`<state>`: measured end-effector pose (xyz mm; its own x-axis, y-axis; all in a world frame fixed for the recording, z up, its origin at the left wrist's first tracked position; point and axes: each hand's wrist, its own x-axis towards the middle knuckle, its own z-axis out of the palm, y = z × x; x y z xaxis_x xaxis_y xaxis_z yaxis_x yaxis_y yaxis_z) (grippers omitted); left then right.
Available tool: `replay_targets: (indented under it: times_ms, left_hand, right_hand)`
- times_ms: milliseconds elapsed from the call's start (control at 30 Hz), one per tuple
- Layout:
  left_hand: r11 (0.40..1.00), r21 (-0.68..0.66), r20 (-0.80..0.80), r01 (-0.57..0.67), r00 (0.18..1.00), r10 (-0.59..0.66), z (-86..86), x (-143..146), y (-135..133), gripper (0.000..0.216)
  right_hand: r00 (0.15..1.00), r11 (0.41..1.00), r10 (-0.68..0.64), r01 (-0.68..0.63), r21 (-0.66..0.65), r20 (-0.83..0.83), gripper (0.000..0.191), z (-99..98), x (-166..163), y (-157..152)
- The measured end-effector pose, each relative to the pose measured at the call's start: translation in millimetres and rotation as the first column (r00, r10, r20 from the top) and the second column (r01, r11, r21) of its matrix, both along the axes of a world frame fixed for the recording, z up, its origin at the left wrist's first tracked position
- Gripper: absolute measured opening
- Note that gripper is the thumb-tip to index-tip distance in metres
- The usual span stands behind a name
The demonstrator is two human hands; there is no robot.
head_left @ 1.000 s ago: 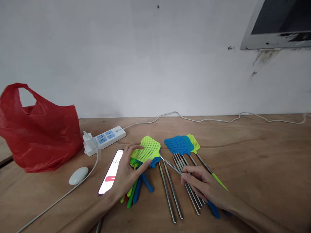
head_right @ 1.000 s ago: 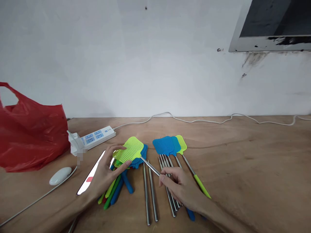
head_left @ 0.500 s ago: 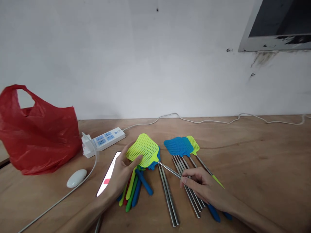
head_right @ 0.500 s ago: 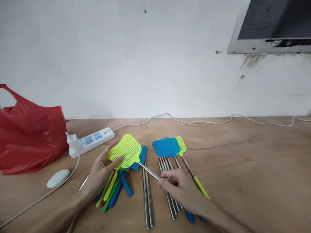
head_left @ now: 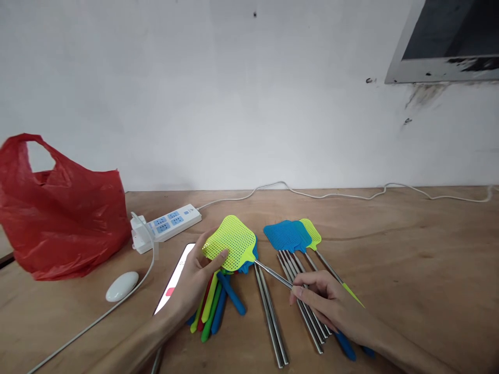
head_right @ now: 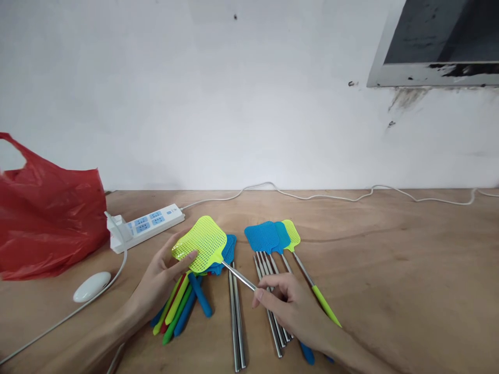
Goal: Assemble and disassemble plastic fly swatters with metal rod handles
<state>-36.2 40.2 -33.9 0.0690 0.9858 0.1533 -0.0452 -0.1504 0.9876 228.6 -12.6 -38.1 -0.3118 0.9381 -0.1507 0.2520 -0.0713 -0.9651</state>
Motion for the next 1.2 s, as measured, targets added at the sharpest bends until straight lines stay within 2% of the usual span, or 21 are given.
replay_targets:
  times_ms: [333,500,567,600,667,767,833,900,1033,1200]
  left_hand:
    - [0.993,0.119,-0.252,-0.024,0.966,0.053,-1.4,3.9,-7.4,0.052]
    - [0.991,0.136,-0.281,-0.012,0.958,0.05,7.8,0.7,-4.6,0.05]
    - [0.978,0.203,-0.338,-0.048,0.934,0.116,11.3,-3.6,-1.7,0.052]
    - [0.965,0.252,-0.4,-0.071,0.9,0.17,12.3,-6.4,0.1,0.053]
    - [0.931,0.357,-0.58,-0.078,0.763,0.286,12.1,-12.5,4.3,0.048]
    - [0.911,0.411,-0.82,0.035,0.451,0.353,7.3,-18.7,9.4,0.034]
    - [0.904,0.414,-0.883,0.102,0.288,0.372,2.8,-19.3,10.8,0.034]
    - [0.894,0.426,-0.897,0.142,0.195,0.396,-1.2,-18.0,10.7,0.035]
    - [0.889,0.419,-0.908,0.184,0.059,0.415,-3.7,-14.1,8.7,0.042]
    - [0.916,0.341,-0.928,0.214,-0.082,0.364,-0.4,-9.9,5.2,0.044]
  right_hand:
    - [0.998,1.0,-0.013,0.012,0.005,0.062,0.047,-4.7,-6.8,-6.6]
    - [1.0,1.0,-0.021,0.02,0.018,0.023,0.05,-4.0,-7.9,-5.5]
    - [0.999,0.999,-0.031,0.031,0.024,-0.007,0.053,-3.2,-6.5,-3.7]
    - [0.999,0.999,-0.035,0.036,0.032,-0.012,0.054,-2.9,-5.4,-2.7]
    - [0.998,0.997,-0.055,0.056,0.06,-0.016,0.055,-2.4,-3.3,-0.5]
    - [0.997,0.994,-0.078,0.079,0.082,-0.014,0.054,-2.4,-1.9,2.1]
    - [0.997,0.994,-0.081,0.081,0.078,-0.006,0.055,-2.9,-2.5,2.9]
    - [0.996,0.994,-0.084,0.083,0.07,0.008,0.057,-3.5,-3.6,2.9]
    - [0.995,0.993,-0.096,0.093,0.07,0.027,0.059,-3.8,-4.8,2.0]
    - [0.994,0.994,-0.096,0.093,0.061,0.045,0.06,-3.7,-4.9,1.7]
